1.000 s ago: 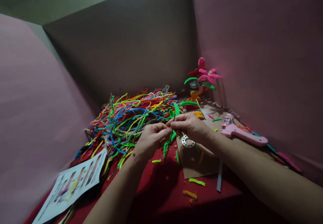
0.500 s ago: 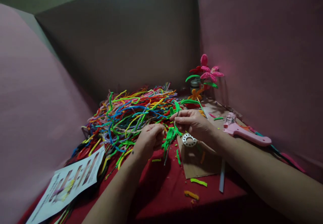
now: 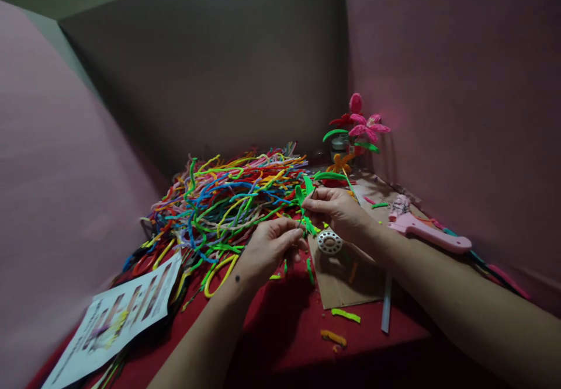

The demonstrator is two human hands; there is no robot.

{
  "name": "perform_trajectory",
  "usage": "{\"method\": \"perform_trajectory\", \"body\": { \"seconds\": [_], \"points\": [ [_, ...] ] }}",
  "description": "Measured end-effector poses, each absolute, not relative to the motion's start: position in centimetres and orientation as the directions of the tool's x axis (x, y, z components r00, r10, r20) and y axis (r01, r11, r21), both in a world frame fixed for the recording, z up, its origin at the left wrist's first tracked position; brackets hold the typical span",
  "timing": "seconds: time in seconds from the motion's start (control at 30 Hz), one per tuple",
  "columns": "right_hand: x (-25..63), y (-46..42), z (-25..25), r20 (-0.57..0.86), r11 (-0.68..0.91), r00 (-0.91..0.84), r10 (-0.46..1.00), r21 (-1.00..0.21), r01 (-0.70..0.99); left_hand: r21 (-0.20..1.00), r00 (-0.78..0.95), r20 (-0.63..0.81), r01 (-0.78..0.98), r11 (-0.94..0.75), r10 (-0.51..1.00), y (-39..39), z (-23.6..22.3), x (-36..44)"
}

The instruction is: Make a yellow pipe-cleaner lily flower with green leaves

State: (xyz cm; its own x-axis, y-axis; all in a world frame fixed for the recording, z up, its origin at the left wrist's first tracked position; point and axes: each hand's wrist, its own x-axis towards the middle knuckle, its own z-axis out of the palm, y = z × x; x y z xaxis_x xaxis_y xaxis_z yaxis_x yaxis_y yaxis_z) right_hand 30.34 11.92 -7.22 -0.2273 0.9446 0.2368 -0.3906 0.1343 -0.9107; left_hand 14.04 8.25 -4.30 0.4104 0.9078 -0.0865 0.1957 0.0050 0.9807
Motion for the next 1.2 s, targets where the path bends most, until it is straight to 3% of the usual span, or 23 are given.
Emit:
{"method": "perform_trajectory", "body": {
  "seconds": [0.1, 0.33, 0.97, 1.2],
  "points": [
    [30.3, 11.9, -7.1, 0.260, 0.168, -0.209, 0.943, -0.912, -0.375, 0.978, 0.401, -0.087, 0.211, 0.001, 0.912, 8.1, -4.3, 14.3],
    [29.9, 10.9, -6.2, 0.286, 0.235, -0.143, 0.948, -0.927, -0.293, 0.988, 0.413, -0.152, 0.041, 0.148, 0.898, 8.4, -5.0, 14.2],
    [29.1, 9.4, -5.9, 0.345, 0.331, -0.076, 0.935, -0.931, -0.152, 0.983, 0.420, -0.175, 0.130, 0.132, 0.890, 9.0, -6.2, 14.1],
    [29.3, 9.7, -5.8, 0.314, 0.288, -0.065, 0.947, -0.923, -0.257, 0.992, 0.379, -0.115, 0.085, 0.089, 0.918, 8.8, -6.2, 14.6]
  ]
}}
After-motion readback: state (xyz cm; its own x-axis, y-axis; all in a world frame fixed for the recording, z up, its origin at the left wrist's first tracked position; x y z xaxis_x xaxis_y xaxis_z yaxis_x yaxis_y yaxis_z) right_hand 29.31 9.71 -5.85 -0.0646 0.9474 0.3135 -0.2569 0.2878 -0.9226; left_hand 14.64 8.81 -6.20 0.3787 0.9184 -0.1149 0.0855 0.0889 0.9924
